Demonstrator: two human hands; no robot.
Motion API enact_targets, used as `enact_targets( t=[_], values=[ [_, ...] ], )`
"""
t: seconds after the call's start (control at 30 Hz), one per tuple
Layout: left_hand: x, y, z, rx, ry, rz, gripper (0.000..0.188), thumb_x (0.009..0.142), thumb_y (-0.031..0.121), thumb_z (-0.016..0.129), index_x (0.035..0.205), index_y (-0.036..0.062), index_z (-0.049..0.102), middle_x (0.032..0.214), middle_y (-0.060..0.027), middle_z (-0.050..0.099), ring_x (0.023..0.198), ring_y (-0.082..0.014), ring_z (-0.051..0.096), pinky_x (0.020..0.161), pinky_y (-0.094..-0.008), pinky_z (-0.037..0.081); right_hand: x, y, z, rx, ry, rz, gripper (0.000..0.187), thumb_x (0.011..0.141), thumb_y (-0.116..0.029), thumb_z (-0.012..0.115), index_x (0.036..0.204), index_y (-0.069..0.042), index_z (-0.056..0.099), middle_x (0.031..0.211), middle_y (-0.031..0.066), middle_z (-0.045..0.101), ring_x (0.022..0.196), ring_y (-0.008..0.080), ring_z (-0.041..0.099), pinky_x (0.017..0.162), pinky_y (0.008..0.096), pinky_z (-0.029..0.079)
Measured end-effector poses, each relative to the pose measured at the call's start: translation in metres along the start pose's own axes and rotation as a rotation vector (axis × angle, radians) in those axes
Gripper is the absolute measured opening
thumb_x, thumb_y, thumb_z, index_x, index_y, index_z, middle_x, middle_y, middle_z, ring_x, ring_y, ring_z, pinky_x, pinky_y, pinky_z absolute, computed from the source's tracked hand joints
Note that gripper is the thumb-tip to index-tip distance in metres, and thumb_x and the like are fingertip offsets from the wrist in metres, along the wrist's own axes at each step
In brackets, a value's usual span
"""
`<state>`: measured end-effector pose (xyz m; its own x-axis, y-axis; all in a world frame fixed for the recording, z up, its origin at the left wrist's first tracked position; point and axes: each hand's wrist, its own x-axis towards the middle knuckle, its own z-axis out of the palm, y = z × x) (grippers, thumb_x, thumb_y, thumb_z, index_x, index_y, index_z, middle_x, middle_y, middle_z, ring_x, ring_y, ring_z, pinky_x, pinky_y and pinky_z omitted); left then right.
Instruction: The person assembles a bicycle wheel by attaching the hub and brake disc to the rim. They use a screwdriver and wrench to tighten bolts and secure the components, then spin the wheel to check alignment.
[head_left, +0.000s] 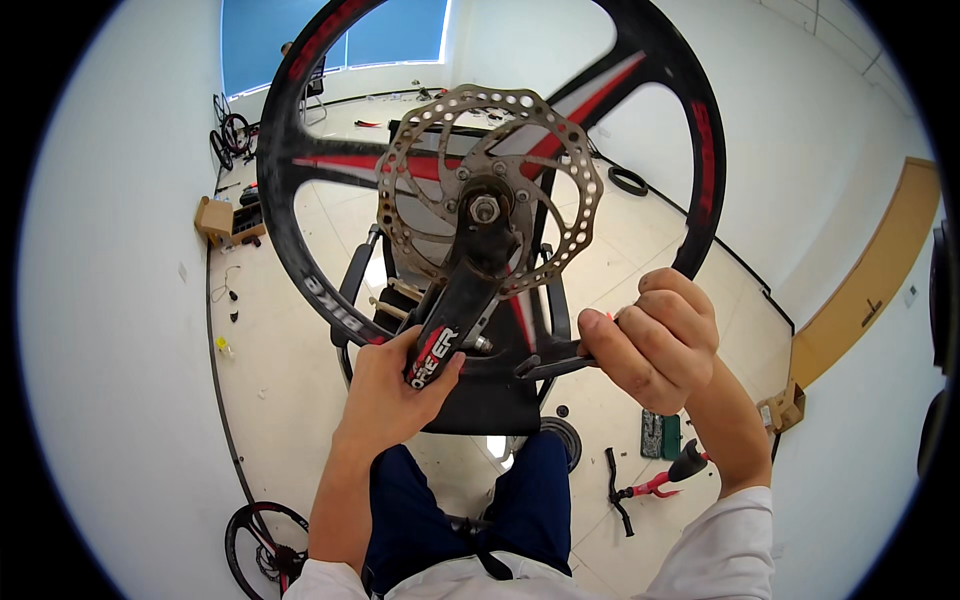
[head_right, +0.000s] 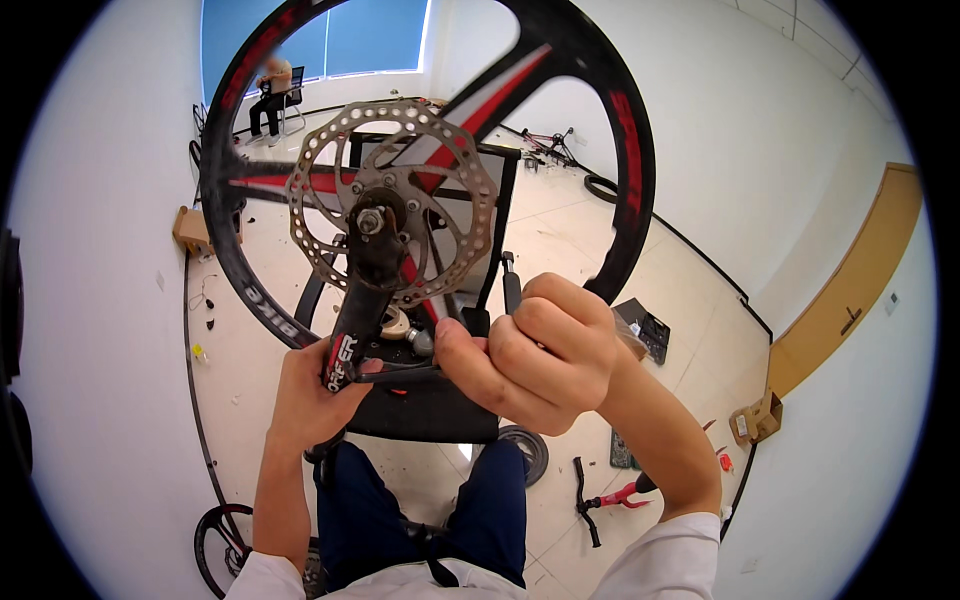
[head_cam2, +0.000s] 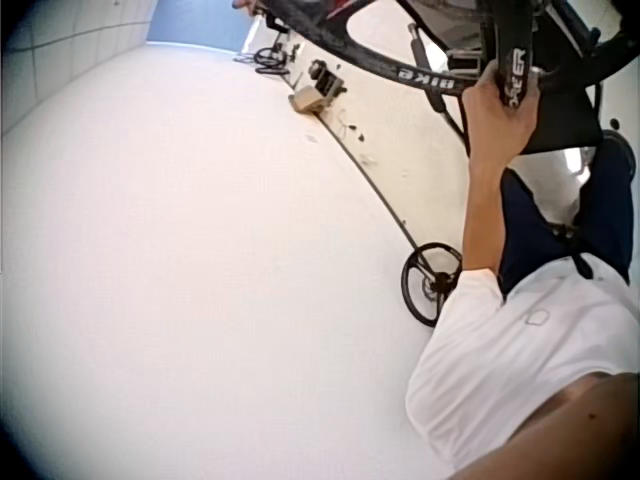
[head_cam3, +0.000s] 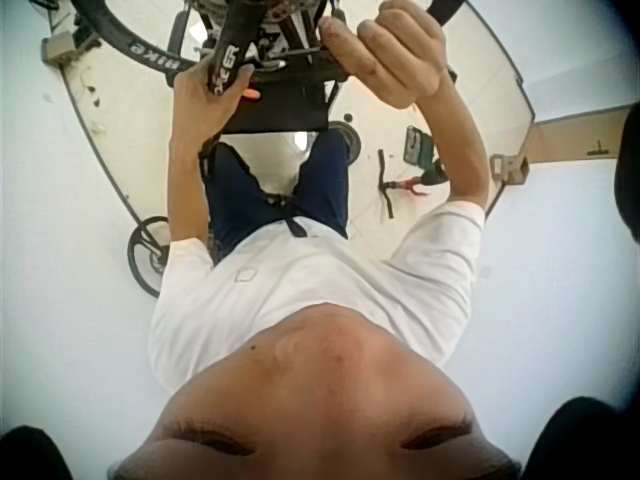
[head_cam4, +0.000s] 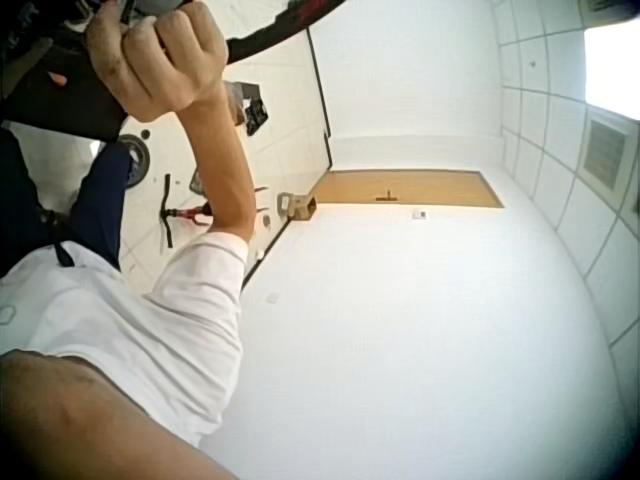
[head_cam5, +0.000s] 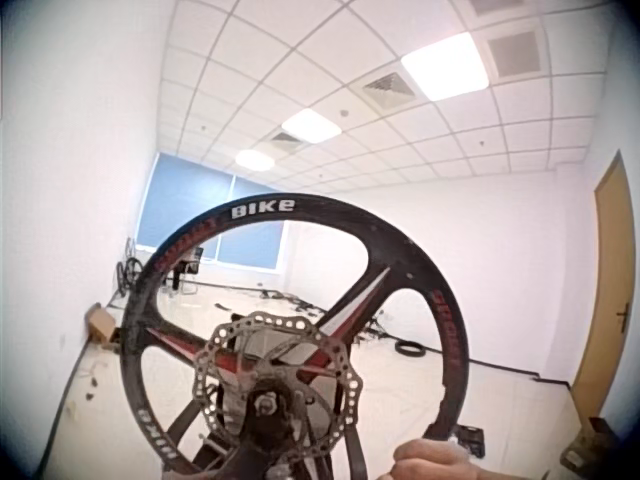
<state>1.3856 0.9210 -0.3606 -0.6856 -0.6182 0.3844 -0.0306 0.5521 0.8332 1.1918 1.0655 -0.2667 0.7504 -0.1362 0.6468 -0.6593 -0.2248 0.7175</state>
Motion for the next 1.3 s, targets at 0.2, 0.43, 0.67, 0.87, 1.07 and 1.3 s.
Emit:
enact_targets(
  t=[0.2,0.43,0.67,0.87,1.07,1.3],
  values=[
    [-0.002,0.0,-0.001,-0.019,0.014,0.002,0.022,0.083,0.018,0.073,0.083,-0.0019,0.063,0.056,-0.0055,0.057,0.047,-0.0098,0.048,0.046,-0.0276,0.038,-0.001,-0.004,-0.006,0.013,-0.069,0.01,0.029,0.074,-0.01,0.08,0.097,0.002,0.067,0.065,0.0005,0.046,0.057,0.015,0.043,0.05,0.0297,0.039],
    [-0.003,-0.004,-0.001,0.002,0.025,0.013,0.023,0.083,0.018,0.073,0.084,-0.003,0.063,0.056,-0.0063,0.057,0.047,-0.0098,0.047,0.047,-0.0281,0.038,-0.002,-0.003,0.0,0.029,-0.04,0.002,0.03,0.072,-0.01,0.08,0.097,0.002,0.067,0.066,0.0002,0.046,0.057,0.0147,0.042,0.049,0.0286,0.036],
    [-0.002,-0.002,0.001,-0.039,0.037,0.028,0.023,0.083,0.018,0.074,0.087,-0.0028,0.064,0.057,-0.0052,0.058,0.048,-0.0083,0.046,0.048,-0.0273,0.038,-0.004,-0.005,0.001,0.042,-0.045,0.006,0.029,0.075,-0.014,0.079,0.097,0.002,0.067,0.065,-0.0008,0.044,0.057,0.0137,0.041,0.048,0.0276,0.033],
    [-0.003,-0.009,0.001,-0.072,0.009,0.013,0.022,0.083,0.017,0.074,0.088,-0.0022,0.066,0.058,-0.0048,0.058,0.05,-0.0073,0.048,0.049,-0.0268,0.039,-0.004,-0.009,0.009,0.093,-0.069,0.03,0.032,0.067,-0.007,0.077,0.096,0.003,0.067,0.062,-0.0018,0.04,0.053,0.0123,0.037,0.046,0.0271,0.029],
    [-0.003,-0.005,-0.002,-0.077,0.03,-0.002,0.032,0.081,0.028,0.078,0.085,-0.0012,0.066,0.055,-0.0037,0.056,0.05,-0.008,0.05,0.049,-0.0263,0.04,-0.013,-0.036,0.027,0.214,-0.212,0.113,0.035,0.062,-0.005,0.067,0.095,0.006,0.067,0.058,-0.0037,0.032,0.047,0.0115,0.033,0.043,0.027,0.025],
    [-0.001,-0.016,-0.004,-0.154,0.068,0.003,0.029,0.081,0.025,0.076,0.086,-0.0014,0.067,0.058,-0.0033,0.061,0.051,-0.0088,0.056,0.05,-0.0258,0.043,-0.016,-0.073,0.058,0.399,-0.087,0.568,0.021,0.073,0.001,0.068,0.091,0.001,0.056,0.065,0.0054,0.044,0.055,0.0236,0.049,0.049,0.0331,0.04]
  ],
)
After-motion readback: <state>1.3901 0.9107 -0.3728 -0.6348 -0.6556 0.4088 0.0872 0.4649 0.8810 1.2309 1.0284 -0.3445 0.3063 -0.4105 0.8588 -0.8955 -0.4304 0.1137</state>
